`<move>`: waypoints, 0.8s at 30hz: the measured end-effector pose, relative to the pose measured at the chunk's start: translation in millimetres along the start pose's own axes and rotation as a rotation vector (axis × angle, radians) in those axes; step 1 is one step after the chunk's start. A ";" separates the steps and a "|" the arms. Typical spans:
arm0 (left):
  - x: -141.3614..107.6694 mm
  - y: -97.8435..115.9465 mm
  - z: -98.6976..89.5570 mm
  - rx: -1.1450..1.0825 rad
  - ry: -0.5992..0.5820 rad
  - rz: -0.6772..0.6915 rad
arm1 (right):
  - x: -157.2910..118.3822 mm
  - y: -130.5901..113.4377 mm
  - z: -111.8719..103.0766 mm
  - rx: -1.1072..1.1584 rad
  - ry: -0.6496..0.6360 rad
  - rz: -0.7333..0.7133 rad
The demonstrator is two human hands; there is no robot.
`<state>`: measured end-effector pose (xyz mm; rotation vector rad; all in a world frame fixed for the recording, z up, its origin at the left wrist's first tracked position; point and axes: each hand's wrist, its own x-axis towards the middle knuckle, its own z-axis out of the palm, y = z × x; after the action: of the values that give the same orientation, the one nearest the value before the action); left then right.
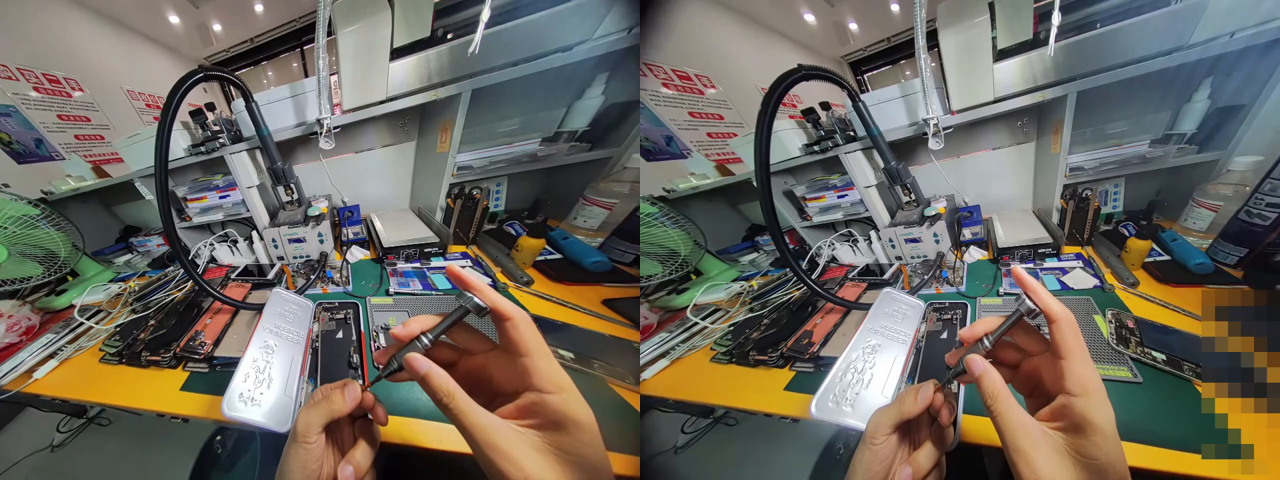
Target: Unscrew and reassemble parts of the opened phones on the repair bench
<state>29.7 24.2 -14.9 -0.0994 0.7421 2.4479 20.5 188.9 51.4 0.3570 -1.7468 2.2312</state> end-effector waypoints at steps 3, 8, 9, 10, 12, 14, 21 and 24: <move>0.1 -0.2 0.7 0.002 0.007 -0.001 | -0.4 0.3 -1.0 -0.001 0.002 -0.007; -0.1 -0.5 0.9 0.007 0.024 0.008 | 1.0 3.3 -0.7 -0.001 -0.004 -0.013; -0.2 -0.6 1.0 0.011 0.024 0.004 | 1.2 3.4 -0.6 -0.002 -0.003 -0.010; -0.4 -0.5 1.1 0.014 0.025 0.002 | 1.2 3.1 -0.5 -0.002 -0.002 -0.007; -0.8 -0.1 1.3 0.019 0.025 0.003 | 0.6 1.9 -0.6 0.001 0.002 -0.010; -0.7 0.6 1.2 0.025 0.024 0.008 | -0.5 0.4 -0.9 0.005 0.006 -0.012; 0.8 0.0 -1.2 0.100 0.005 0.012 | 0.1 -0.6 -2.6 0.005 -0.025 -0.041; -7.1 -2.0 -0.4 0.144 -0.001 0.042 | 7.4 -1.4 -9.7 -0.020 -0.017 -0.073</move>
<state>36.7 21.8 -14.5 -0.0278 0.9258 2.4249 13.9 199.1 53.1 0.4297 -1.7352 2.1643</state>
